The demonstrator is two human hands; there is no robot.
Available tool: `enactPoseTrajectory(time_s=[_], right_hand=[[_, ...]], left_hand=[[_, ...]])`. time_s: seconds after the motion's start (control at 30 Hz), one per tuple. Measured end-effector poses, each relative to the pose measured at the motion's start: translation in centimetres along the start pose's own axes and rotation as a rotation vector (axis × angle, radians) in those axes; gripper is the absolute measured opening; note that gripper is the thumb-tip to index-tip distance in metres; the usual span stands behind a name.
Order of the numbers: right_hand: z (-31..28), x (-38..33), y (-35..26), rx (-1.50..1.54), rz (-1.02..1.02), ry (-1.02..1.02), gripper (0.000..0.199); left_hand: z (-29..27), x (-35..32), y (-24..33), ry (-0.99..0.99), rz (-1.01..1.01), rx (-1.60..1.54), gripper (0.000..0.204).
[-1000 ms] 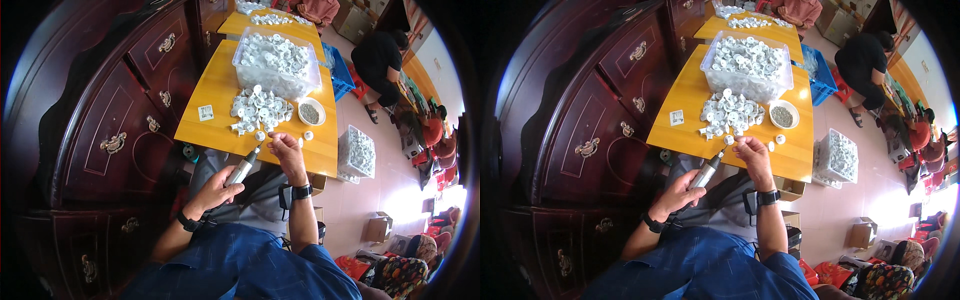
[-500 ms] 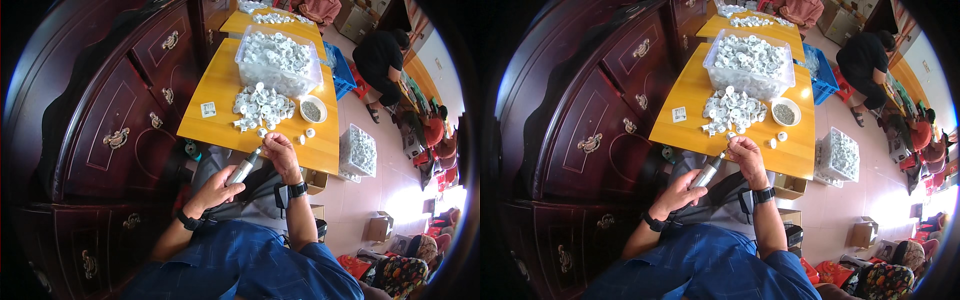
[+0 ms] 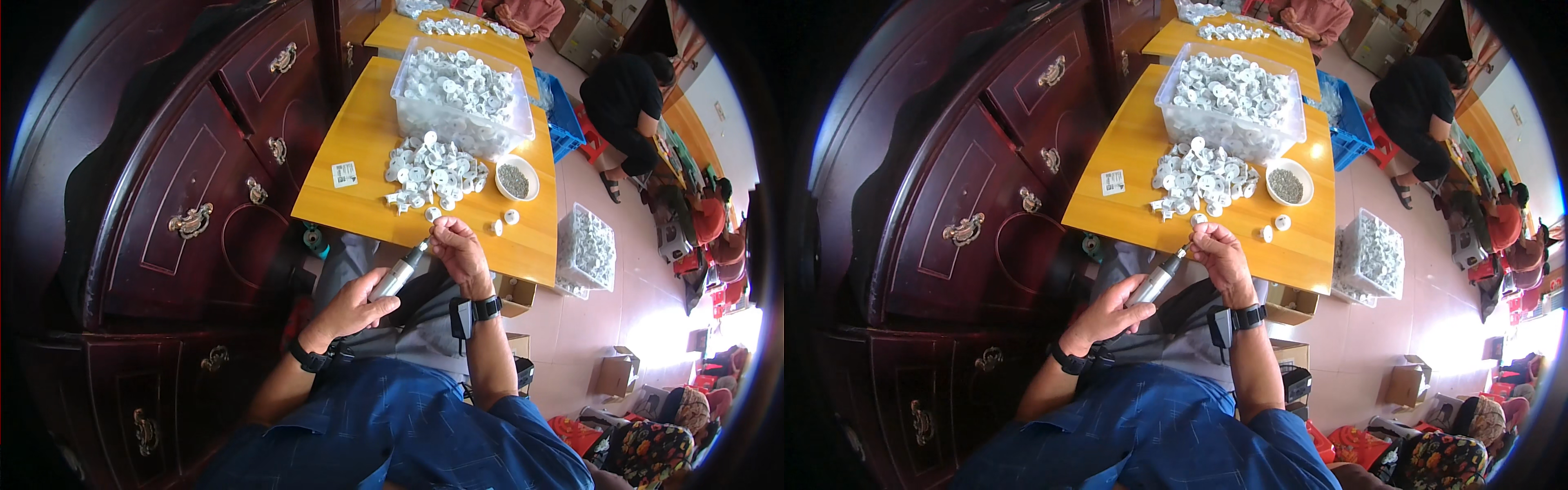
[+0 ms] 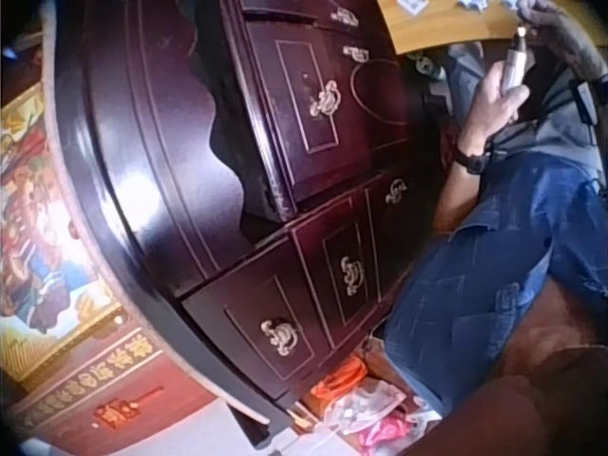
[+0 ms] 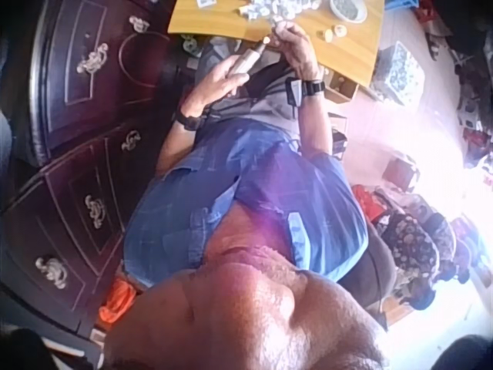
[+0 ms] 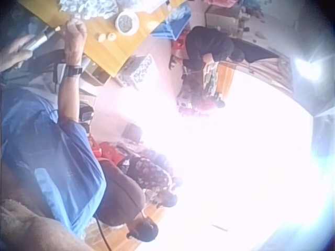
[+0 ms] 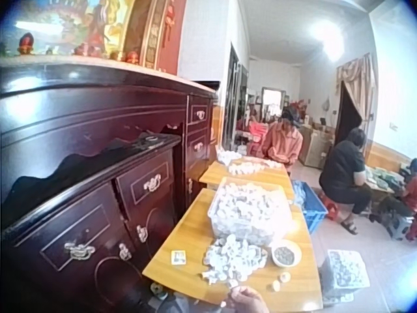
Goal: Using a handheld rotary power tool to assemble or trim small plastic housing components.
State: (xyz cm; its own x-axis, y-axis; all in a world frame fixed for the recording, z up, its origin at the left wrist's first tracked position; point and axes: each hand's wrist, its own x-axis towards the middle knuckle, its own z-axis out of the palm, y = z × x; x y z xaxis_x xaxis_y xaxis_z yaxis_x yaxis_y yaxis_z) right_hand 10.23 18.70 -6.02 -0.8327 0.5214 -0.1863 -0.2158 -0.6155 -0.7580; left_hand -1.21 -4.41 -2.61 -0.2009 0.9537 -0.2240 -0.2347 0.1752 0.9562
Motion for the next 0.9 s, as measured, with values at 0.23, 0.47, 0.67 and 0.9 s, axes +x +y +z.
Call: enactPoseTrajectory(time_s=[0.23, 0.47, 0.67, 0.9], right_hand=[[-0.2, 0.2, 0.4, 0.006, 0.026, 0.011, 0.004], [1.1, 0.2, 0.3, -0.004, 0.044, -0.039, 0.012], [1.9, 0.5, 0.1, -0.051, 0.071, -0.045, 0.019], [1.0, 1.1, -0.1, -0.765, -0.253, 0.246, 0.027]], left_hand=[[0.0, 0.0, 0.1, 0.037, 0.05, 0.154, 0.048], [-1.0, -0.6, 0.5, -0.098, -0.082, -0.333, 0.025], [-1.1, -0.2, 0.1, -0.049, -0.038, -0.173, 0.031], [-0.9, 0.3, 0.1, 0.098, -0.018, -0.078, 0.048]])
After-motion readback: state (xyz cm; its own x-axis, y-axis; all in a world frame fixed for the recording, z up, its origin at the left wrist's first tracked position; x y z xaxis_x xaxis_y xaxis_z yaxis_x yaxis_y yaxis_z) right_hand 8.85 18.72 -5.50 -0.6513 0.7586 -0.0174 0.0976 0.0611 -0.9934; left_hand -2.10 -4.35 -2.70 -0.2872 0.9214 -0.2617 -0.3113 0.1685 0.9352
